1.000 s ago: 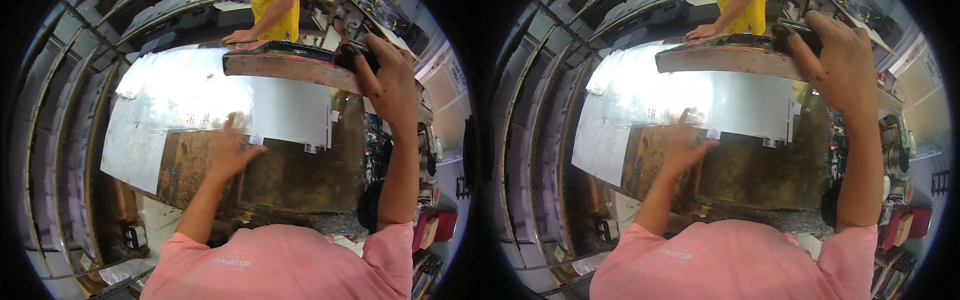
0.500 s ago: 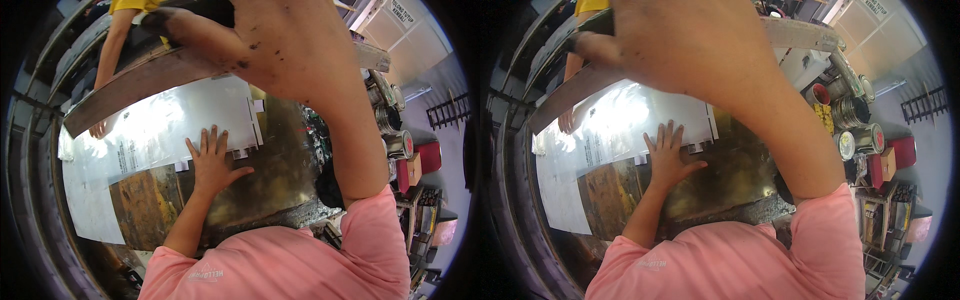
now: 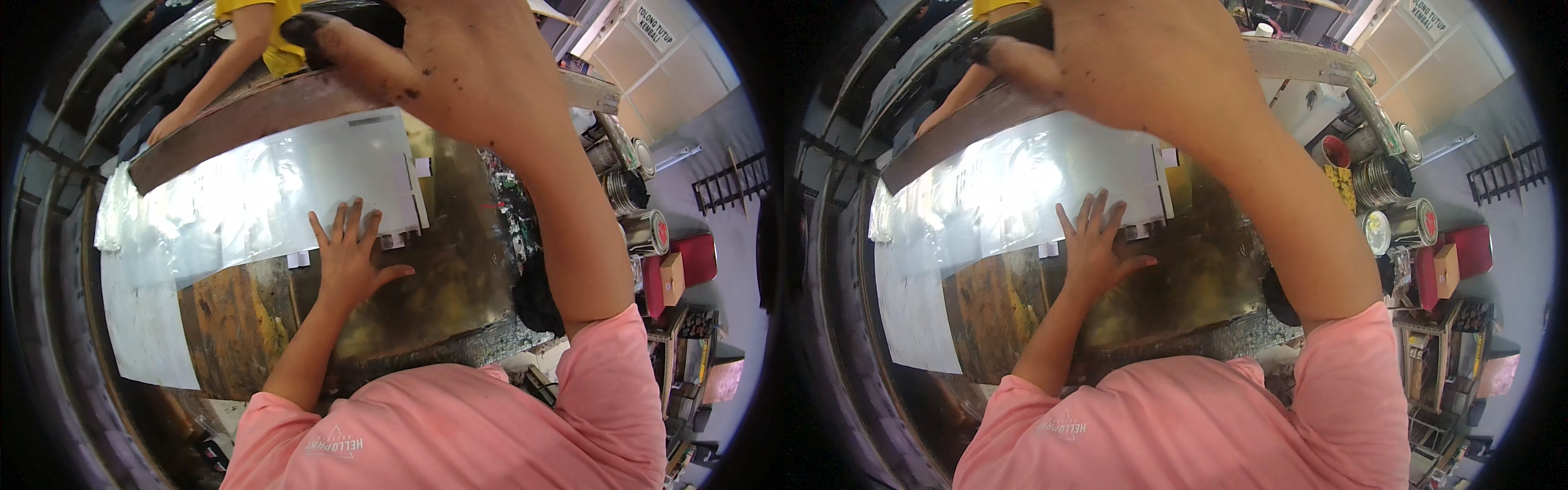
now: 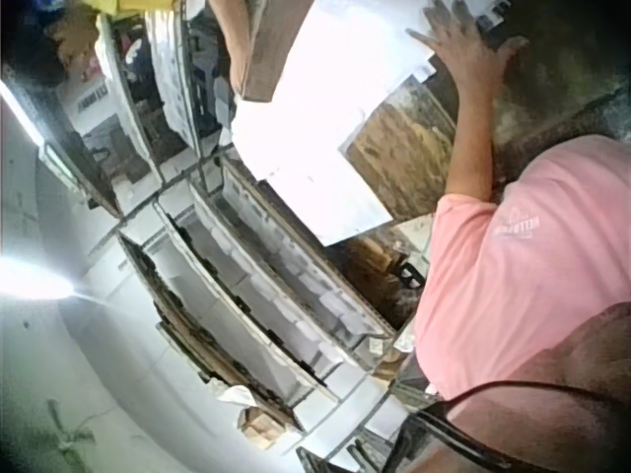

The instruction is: The person performs screen printing by placing a plastic sheet under a screen frame, applying ink with a squeegee across the screen, and then lifting the frame to reveal the printed design.

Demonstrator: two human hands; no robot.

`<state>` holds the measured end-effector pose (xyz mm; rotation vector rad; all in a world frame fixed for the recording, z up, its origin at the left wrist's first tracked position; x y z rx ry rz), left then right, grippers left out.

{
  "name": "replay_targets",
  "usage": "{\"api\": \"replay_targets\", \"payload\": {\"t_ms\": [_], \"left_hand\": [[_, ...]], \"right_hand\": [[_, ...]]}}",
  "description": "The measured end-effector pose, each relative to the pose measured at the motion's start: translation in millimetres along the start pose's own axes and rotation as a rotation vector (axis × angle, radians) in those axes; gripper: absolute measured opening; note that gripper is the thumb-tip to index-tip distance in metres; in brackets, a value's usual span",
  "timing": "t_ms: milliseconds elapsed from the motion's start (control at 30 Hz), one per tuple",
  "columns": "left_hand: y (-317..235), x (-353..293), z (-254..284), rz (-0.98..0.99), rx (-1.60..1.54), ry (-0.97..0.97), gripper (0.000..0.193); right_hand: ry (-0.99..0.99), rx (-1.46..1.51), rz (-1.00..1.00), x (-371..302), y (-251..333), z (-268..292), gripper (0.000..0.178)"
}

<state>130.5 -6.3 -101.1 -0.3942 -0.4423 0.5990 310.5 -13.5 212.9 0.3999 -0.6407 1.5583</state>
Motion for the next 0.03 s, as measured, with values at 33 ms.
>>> {"api": "replay_targets", "payload": {"t_ms": [33], "left_hand": [[0.6,-1.0,6.6,0.005,-0.045,-0.029,0.113]], "right_hand": [[-0.013,-0.001,0.008,1.0,4.2,7.5,0.054]]}}
Point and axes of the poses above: each hand's wrist, its own x-axis towards the middle knuckle, its own z-axis out of the back of the hand, y = z × x, the point moved 2 cm from there along x, towards the middle knuckle, and after that the axes turned 14 degrees about -x, right-handed, at the moved point
